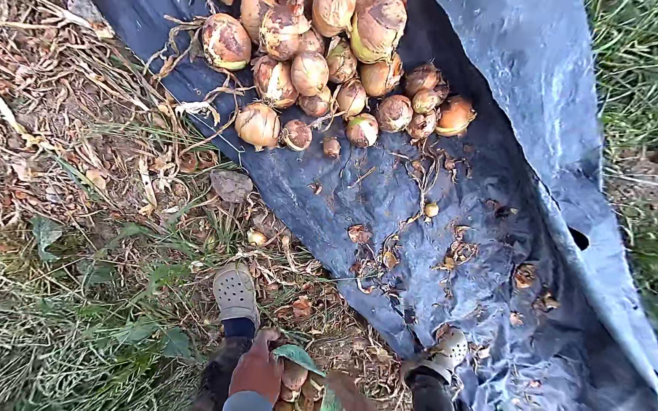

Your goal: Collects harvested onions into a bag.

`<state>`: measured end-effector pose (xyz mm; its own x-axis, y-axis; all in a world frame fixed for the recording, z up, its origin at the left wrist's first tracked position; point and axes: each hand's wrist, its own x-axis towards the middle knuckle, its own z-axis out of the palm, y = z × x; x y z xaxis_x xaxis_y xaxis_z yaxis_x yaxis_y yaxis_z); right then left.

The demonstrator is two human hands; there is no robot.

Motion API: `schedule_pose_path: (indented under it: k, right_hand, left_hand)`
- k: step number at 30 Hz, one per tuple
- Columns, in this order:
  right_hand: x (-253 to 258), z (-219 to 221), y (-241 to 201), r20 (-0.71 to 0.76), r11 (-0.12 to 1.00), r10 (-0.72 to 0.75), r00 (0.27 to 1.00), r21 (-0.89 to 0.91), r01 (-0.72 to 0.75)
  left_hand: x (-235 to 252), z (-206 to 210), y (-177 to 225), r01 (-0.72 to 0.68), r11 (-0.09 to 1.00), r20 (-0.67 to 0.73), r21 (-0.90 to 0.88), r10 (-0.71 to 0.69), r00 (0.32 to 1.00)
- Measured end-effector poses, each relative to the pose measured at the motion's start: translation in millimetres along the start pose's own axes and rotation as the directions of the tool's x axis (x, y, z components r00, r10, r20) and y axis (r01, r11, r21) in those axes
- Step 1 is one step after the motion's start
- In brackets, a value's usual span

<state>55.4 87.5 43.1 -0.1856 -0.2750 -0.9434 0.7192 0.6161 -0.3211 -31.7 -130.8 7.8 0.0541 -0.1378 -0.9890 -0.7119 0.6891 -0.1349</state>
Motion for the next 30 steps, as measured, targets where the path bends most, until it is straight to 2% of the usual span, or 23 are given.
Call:
schedule_pose_path:
  k: [2,4,6,7,9,11,13,15,18,19,21,23,24,25,26,27,28,29,30]
  right_hand:
    - [53,-85,-36,-0.251,0.953,-0.049,0.967,-0.302,-0.030]
    - [113,-176,-91,-0.475,0.883,-0.202,0.856,-0.467,-0.050]
    - [165,-251,-159,-0.572,0.795,-0.371,0.731,-0.602,-0.068]
    - [187,-277,-192,-0.581,0.757,-0.405,0.706,-0.647,-0.098]
    - [227,-310,-244,-0.598,0.684,-0.373,0.710,-0.694,-0.225]
    - [261,-327,-269,-0.647,0.626,-0.282,0.709,-0.684,-0.375]
    - [278,-333,-268,-0.700,0.609,-0.189,0.689,-0.634,-0.477]
    - [286,-339,-262,-0.709,0.611,-0.180,0.682,-0.624,-0.487]
    - [269,-344,-256,-0.664,0.657,-0.244,0.707,-0.649,-0.382]
    - [257,-342,-252,-0.634,0.698,-0.271,0.725,-0.648,-0.306]
    - [219,-308,-214,-0.563,0.823,-0.319,0.763,-0.564,-0.072]
    - [160,-247,-169,-0.445,0.932,-0.334,0.831,-0.288,0.220]
    - [123,-206,-141,-0.339,0.952,-0.304,0.890,-0.086,0.293]
    - [85,-162,-112,-0.143,0.952,-0.258,0.955,0.129,0.277]
    - [58,-126,-86,0.158,0.952,-0.216,0.964,0.255,0.172]
    - [47,-97,-67,0.391,0.966,-0.166,0.905,0.250,0.069]
    - [48,-78,-57,0.489,0.981,-0.103,0.866,0.191,0.009]
    - [57,-71,-58,0.468,0.994,-0.049,0.882,0.108,-0.002]
    - [72,-75,-70,0.361,1.000,-0.015,0.933,0.000,0.016]
  left_hand:
    - [-2,2,2,0.021,0.999,0.005,0.026,-0.021,1.000]
    - [-2,5,2,0.009,0.999,-0.002,0.033,-0.009,1.000]
    - [0,5,4,0.007,1.000,-0.006,0.028,-0.007,1.000]
    - [-2,4,4,0.019,0.999,0.001,0.031,-0.020,1.000]
    - [-2,2,3,0.038,0.999,0.008,0.037,-0.038,0.999]
    - [-1,0,6,0.051,0.997,0.020,0.054,-0.053,0.998]
    - [-3,0,6,0.067,0.995,0.048,0.071,-0.071,0.996]
    - [-2,-5,3,0.073,0.995,0.057,0.070,-0.077,0.995]
    - [2,-11,7,0.062,0.997,0.056,0.041,-0.064,0.996]
    - [2,-13,9,0.062,0.997,0.059,0.037,-0.064,0.996]
    - [-3,-12,6,0.082,0.996,0.072,0.038,-0.085,0.994]
    - [-1,-12,4,0.081,0.997,0.052,0.017,-0.081,0.995]
    - [-1,-12,3,0.082,0.997,0.048,0.012,-0.082,0.995]
    - [-2,-11,2,0.086,0.996,0.051,0.013,-0.087,0.995]
    - [-2,-10,1,0.091,0.996,0.052,0.018,-0.092,0.994]
    - [-2,-10,2,0.093,0.995,0.049,0.024,-0.094,0.994]
    - [-1,-10,5,0.091,0.995,0.048,0.030,-0.092,0.995]
    - [0,-9,7,0.089,0.995,0.053,0.038,-0.091,0.994]
    - [0,-10,9,0.090,0.994,0.065,0.055,-0.093,0.994]
